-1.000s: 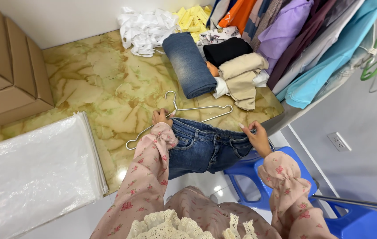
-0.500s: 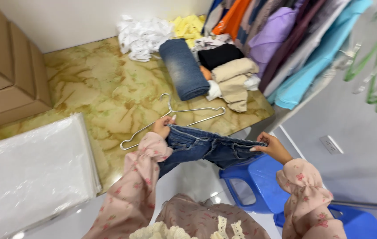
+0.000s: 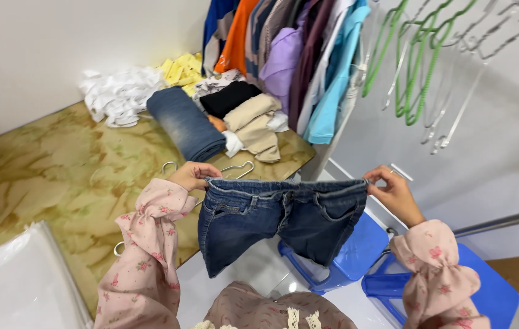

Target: Hanging clothes on a garment rack using hangers

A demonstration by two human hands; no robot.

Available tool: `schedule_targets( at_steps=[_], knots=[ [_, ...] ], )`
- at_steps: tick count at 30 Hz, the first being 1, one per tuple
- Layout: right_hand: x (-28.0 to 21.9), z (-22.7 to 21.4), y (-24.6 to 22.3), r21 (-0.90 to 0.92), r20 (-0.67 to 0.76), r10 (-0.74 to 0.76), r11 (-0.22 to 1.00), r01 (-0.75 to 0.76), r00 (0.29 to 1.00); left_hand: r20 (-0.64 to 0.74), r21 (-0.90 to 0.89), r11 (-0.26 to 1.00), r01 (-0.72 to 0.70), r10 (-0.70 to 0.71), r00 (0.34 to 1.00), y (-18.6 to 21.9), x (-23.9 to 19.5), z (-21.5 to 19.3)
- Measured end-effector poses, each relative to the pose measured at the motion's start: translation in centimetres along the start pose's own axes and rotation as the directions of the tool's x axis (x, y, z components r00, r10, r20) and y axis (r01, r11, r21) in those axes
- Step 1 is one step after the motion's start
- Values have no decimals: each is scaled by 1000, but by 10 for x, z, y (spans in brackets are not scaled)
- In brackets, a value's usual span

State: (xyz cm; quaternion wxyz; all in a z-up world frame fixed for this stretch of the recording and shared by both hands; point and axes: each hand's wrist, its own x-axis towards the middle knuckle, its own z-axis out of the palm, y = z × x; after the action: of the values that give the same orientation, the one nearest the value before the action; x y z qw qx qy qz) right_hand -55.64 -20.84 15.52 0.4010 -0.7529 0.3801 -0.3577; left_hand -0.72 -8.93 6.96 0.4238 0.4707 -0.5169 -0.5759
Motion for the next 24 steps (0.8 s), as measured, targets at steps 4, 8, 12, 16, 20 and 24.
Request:
schedule_targets(
  at_steps=[4, 8, 12, 16, 20, 24],
  knots=[
    [0, 6, 20, -67, -187, -117, 992, 106, 975, 39, 10, 998, -58, 57, 998, 16, 25, 12],
    [23, 13, 39, 282, -302, 85, 959, 4, 949, -70, -95, 989, -109, 103, 992, 21, 51, 30],
    [63, 19, 40, 590, -231, 250, 805, -69, 940, -258, -178, 975, -137, 88, 962, 27, 75, 47],
    [105, 15, 24, 472, -287, 157, 881, -3, 945, -326, -182, 971, -153, 87, 941, 49, 84, 60],
    [129, 16, 17, 370, -431, 196, 929, -25, 881, -378, -174, 974, -144, 69, 923, 50, 91, 62],
    [140, 20, -11, 368, -470, 213, 929, -28, 856, -400, -179, 975, -129, 47, 915, 39, 95, 61]
  ],
)
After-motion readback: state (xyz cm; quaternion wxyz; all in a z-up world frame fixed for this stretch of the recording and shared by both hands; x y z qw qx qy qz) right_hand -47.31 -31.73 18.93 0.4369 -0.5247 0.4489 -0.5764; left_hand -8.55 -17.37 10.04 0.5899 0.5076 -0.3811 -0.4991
